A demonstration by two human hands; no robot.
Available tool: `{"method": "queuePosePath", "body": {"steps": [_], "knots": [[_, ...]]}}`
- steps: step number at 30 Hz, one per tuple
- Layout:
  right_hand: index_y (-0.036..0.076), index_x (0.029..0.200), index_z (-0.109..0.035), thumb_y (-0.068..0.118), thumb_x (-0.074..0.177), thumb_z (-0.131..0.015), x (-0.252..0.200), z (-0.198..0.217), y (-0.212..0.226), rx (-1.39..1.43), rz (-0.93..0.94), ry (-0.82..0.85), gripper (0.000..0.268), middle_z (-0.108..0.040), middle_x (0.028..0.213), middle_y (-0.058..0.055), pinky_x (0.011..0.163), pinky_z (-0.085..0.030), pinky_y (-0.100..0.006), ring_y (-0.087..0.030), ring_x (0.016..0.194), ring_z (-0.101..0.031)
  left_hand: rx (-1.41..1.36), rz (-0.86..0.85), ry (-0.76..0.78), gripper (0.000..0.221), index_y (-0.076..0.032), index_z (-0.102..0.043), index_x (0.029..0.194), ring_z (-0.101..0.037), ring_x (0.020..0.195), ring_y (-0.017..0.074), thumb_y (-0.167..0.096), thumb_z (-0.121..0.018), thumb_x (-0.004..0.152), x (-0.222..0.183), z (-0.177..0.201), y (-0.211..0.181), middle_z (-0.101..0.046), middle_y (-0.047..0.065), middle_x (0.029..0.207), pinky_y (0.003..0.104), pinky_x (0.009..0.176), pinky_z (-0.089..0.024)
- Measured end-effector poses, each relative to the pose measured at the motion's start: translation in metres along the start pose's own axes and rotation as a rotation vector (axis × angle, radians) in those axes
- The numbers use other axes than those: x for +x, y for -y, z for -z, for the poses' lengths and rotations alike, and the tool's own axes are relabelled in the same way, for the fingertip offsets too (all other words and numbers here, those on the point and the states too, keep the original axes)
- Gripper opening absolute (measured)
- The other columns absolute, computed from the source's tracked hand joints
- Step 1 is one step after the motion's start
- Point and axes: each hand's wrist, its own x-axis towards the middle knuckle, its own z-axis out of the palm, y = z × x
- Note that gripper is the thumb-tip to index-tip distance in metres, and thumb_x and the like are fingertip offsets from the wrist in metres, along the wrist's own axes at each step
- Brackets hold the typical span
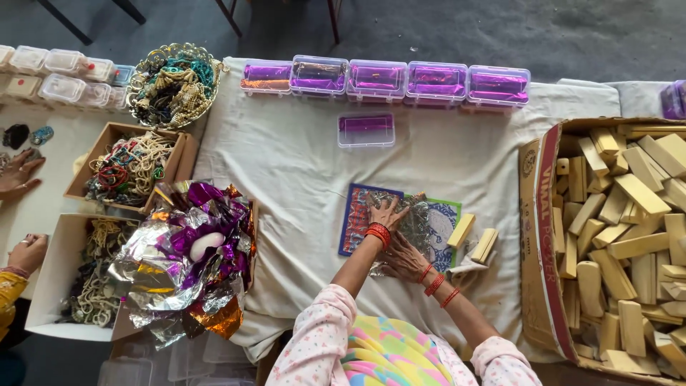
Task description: Wrapping wooden blocks in silver foil and placing them into purple plastic containers.
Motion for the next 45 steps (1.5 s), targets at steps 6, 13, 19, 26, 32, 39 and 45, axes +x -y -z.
{"method": "queuePosePath", "body": {"steps": [6, 13, 19, 26, 32, 39, 45], "knots": [[0.017, 0.145, -0.056, 0.054, 0.1, -0.05, -0.008, -0.025, 0.012, 0.0, -0.064, -0.022, 0.058, -0.049, 0.153, -0.005, 0.126, -0.006, -0.055, -0.028, 0.149, -0.03, -0.068, 0.032, 0.032, 0.069, -0.051, -0.03, 0.156, -0.034, 0.145, 0.041, -0.028, -0.059, 0.097, 0.034, -0.029, -0.003, -0.018, 0.008, 0.17, 0.068, 0.098, -0.045], [0.016, 0.148, -0.053, 0.049, 0.104, -0.044, -0.021, -0.039, 0.054, 0.112, -0.076, -0.068, 0.056, -0.04, 0.163, -0.01, 0.127, -0.003, -0.054, -0.034, 0.155, -0.018, -0.052, 0.037, 0.002, 0.077, -0.053, -0.032, 0.153, -0.026, 0.148, 0.0478, -0.018, -0.064, 0.094, 0.041, -0.062, -0.007, -0.022, 0.008, 0.165, 0.071, 0.095, -0.046], [0.007, 0.146, -0.054, 0.045, 0.105, -0.048, -0.019, -0.039, 0.05, 0.265, -0.109, 0.032, 0.056, -0.047, 0.156, -0.01, 0.128, -0.007, -0.056, -0.034, 0.155, -0.024, -0.084, 0.041, 0.149, 0.077, -0.056, -0.03, 0.152, -0.029, 0.145, 0.0455, -0.017, -0.062, 0.093, 0.024, 0.0, -0.002, -0.019, 0.008, 0.166, 0.061, 0.094, -0.052], [0.007, 0.139, -0.059, 0.015, 0.105, -0.061, -0.018, -0.1, 0.013, 0.518, -0.519, -0.409, 0.034, -0.06, 0.141, -0.016, 0.111, -0.053, -0.045, -0.031, 0.131, -0.059, -0.184, -0.028, 0.111, 0.067, -0.056, -0.04, 0.151, -0.037, 0.141, 0.0396, -0.01, -0.049, 0.104, 0.033, -0.021, 0.0, -0.025, 0.008, 0.166, 0.058, 0.092, -0.057], [0.017, 0.152, -0.036, 0.011, 0.099, -0.058, -0.042, -0.062, 0.022, 1.597, -1.136, -1.017, 0.057, -0.062, 0.133, -0.012, 0.09, -0.058, -0.044, -0.027, 0.111, -0.066, -0.178, -0.077, 0.068, 0.058, -0.055, -0.043, 0.148, -0.038, 0.141, 0.0348, -0.025, -0.056, 0.101, 0.006, -0.005, -0.03, -0.023, 0.006, 0.169, 0.056, 0.093, -0.053], [0.024, 0.146, -0.035, 0.02, 0.099, -0.052, -0.047, -0.054, 0.046, 2.143, -1.475, -1.099, 0.051, -0.067, 0.11, -0.012, 0.079, -0.059, -0.046, -0.028, 0.093, -0.068, 0.028, -0.15, 0.159, 0.063, -0.058, -0.031, 0.151, -0.02, 0.15, 0.0402, -0.034, -0.058, 0.099, 0.021, -0.004, -0.046, -0.012, 0.005, 0.169, 0.069, 0.096, -0.045], [0.005, 0.13, -0.059, 0.017, 0.099, -0.057, -0.023, -0.011, 0.03, 1.298, -1.213, -0.434, 0.033, -0.074, 0.104, -0.016, 0.074, -0.061, -0.052, -0.035, 0.083, -0.072, 0.012, -0.18, 0.168, 0.057, -0.061, -0.035, 0.15, -0.024, 0.151, 0.0414, -0.035, -0.056, 0.104, 0.02, -0.003, -0.037, -0.01, 0.003, 0.172, 0.07, 0.099, -0.045]]}}
